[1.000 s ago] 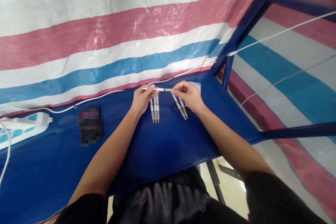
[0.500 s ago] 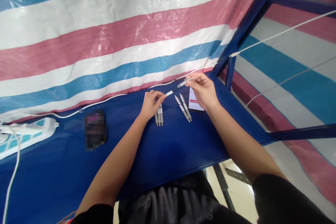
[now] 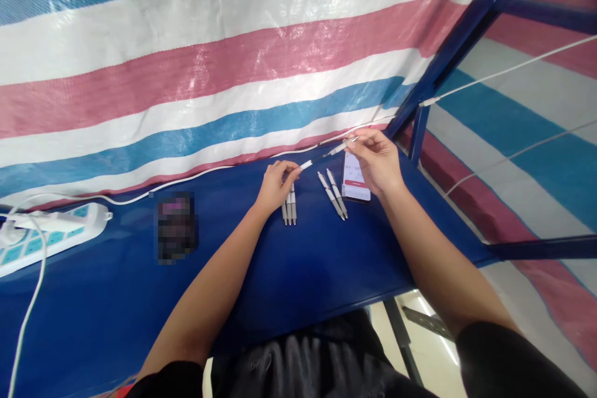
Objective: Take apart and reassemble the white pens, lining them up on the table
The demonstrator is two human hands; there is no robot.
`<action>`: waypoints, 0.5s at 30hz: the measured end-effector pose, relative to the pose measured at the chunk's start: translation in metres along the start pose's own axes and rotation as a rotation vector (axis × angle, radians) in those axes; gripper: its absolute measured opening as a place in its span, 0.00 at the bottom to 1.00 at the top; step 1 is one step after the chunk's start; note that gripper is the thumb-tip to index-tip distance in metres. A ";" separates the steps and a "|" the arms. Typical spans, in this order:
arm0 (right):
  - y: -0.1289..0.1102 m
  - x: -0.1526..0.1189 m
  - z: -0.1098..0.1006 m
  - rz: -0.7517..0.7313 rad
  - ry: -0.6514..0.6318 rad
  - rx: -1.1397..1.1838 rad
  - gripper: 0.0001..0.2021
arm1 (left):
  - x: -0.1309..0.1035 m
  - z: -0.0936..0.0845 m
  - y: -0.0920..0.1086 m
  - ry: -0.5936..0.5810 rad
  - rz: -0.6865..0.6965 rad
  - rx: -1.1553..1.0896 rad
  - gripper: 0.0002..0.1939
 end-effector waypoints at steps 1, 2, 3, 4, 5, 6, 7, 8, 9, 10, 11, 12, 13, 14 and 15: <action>0.001 -0.002 0.003 0.009 -0.010 -0.022 0.20 | 0.000 0.000 0.001 -0.005 -0.003 0.002 0.10; 0.003 -0.004 0.006 0.026 -0.027 -0.046 0.20 | 0.000 0.000 0.001 -0.014 -0.003 0.004 0.10; 0.006 -0.006 0.009 0.049 -0.049 -0.066 0.20 | -0.001 0.001 0.002 -0.026 0.001 0.005 0.10; 0.008 -0.008 0.012 0.073 -0.073 -0.080 0.21 | -0.001 0.001 0.003 -0.037 0.006 0.005 0.09; 0.010 -0.010 0.014 0.095 -0.096 -0.089 0.21 | -0.001 0.001 0.004 -0.043 0.010 0.004 0.09; 0.012 -0.011 0.016 0.111 -0.114 -0.096 0.21 | 0.000 0.001 0.004 -0.042 0.011 -0.001 0.09; 0.014 -0.012 0.016 0.122 -0.126 -0.105 0.21 | 0.000 0.001 0.004 -0.029 0.007 -0.016 0.09; 0.015 -0.012 0.016 0.129 -0.133 -0.117 0.21 | 0.000 0.000 0.004 -0.007 -0.003 -0.047 0.09; 0.017 -0.013 0.016 0.136 -0.137 -0.136 0.20 | 0.001 -0.001 0.003 0.018 -0.021 -0.094 0.09; 0.018 -0.013 0.015 0.141 -0.141 -0.161 0.20 | 0.001 -0.003 0.002 0.041 -0.044 -0.152 0.10; 0.020 -0.013 0.015 0.146 -0.146 -0.186 0.19 | 0.002 -0.004 0.001 0.059 -0.072 -0.213 0.11; 0.022 -0.013 0.015 0.149 -0.153 -0.207 0.18 | 0.003 -0.004 -0.001 0.071 -0.101 -0.268 0.13; 0.023 -0.013 0.015 0.151 -0.163 -0.225 0.18 | 0.003 -0.005 -0.002 0.080 -0.127 -0.311 0.14; 0.024 -0.013 0.016 0.149 -0.175 -0.238 0.19 | 0.003 -0.006 -0.003 0.085 -0.148 -0.339 0.15; 0.025 -0.013 0.017 0.142 -0.186 -0.247 0.19 | 0.004 -0.007 -0.004 0.090 -0.163 -0.354 0.16</action>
Point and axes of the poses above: each hand's wrist, its own x-axis towards the middle knuckle, its own z-axis out of the palm, y = z × x, the point moved 3 cm from there along x, towards the middle knuckle, and after that the axes turned 9 degrees about z, right-handed, at the moved point
